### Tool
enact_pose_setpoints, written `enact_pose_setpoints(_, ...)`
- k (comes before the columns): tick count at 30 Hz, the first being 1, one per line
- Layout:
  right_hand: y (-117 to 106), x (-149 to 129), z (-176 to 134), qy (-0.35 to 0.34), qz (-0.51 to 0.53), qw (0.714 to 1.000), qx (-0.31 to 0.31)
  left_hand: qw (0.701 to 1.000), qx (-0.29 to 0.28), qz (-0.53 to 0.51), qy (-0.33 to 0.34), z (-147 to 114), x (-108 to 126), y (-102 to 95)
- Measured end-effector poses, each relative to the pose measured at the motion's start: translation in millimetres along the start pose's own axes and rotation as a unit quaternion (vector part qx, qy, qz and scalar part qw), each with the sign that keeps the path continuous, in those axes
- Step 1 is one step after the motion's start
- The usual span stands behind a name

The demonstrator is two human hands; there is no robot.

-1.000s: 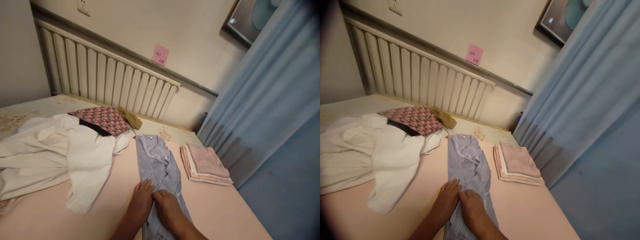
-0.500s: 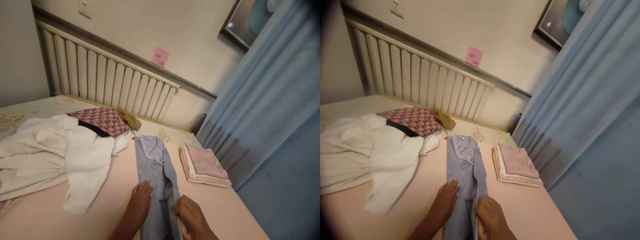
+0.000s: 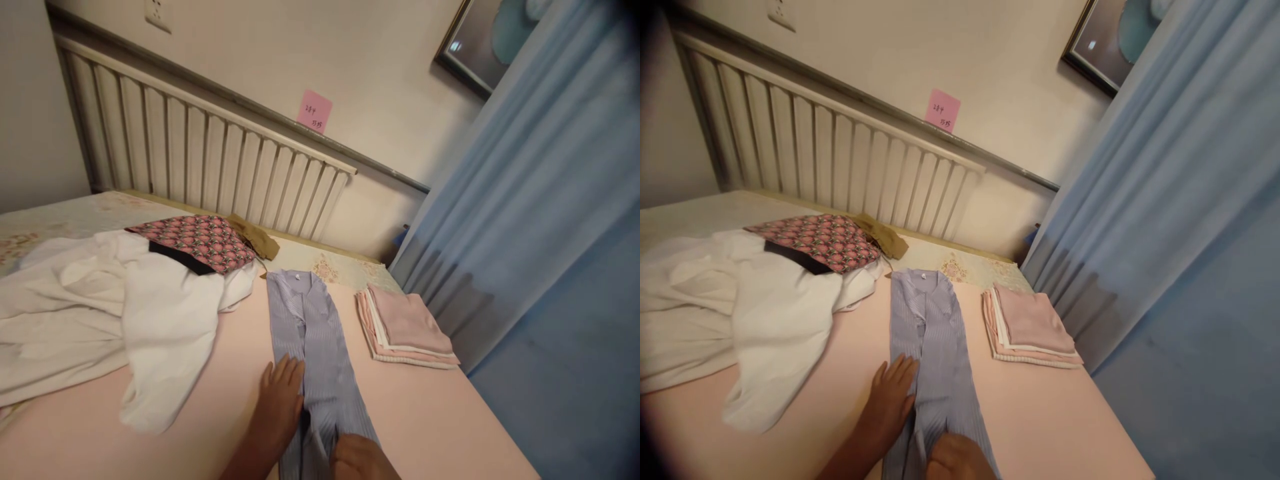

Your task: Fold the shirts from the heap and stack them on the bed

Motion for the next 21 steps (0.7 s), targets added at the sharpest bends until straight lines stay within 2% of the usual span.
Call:
enact_pose_setpoints(2, 1, 0, 2, -0.023, -0.021, 0.999, 0.008, 0.999, 0.004, -0.004, 0.035, -1, 6, -6.4)
enact_pose_setpoints(5, 1, -1, 6, -0.053, -0.011, 0.999, 0.002, 0.992, -0.024, -0.032, 0.121, -4, 17, -15.3)
enact_pose_setpoints(7, 1, -1, 7, -0.048, 0.016, 0.999, -0.021, 0.985, -0.053, -0.056, 0.155, -6, 23, -19.7)
enact_pose_setpoints(10, -5, -1, 6, -0.009, 0.109, 0.993, -0.054, 0.980, -0.082, -0.089, 0.160, -6, 28, -23.5)
enact_pose_setpoints(13, -16, -1, -1, 0.093, 0.242, 0.964, -0.048, 0.976, -0.091, -0.121, 0.154, -5, 28, -22.7)
enact_pose_setpoints(16, -24, 2, -14, 0.225, 0.301, 0.927, 0.007, 0.974, -0.097, -0.139, 0.148, -4, 27, -17.7)
enact_pose_setpoints(18, -20, 8, -25, 0.299, 0.318, 0.898, 0.059, 0.977, -0.095, -0.139, 0.133, -3, 25, -13.8)
enact_pose_setpoints(21, 1, 15, -43, 0.380, 0.402, 0.827, 0.098, 0.981, -0.090, -0.130, 0.109, -2, 22, -9.7)
Point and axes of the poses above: each hand's wrist, its own z-axis towards the middle knuckle, its own y-axis out of the palm, x = y × z, the point moved 4 cm from there along z, towards the middle knuckle, and after that the axes turned 12 degrees about -y, right-handed, at the moved point
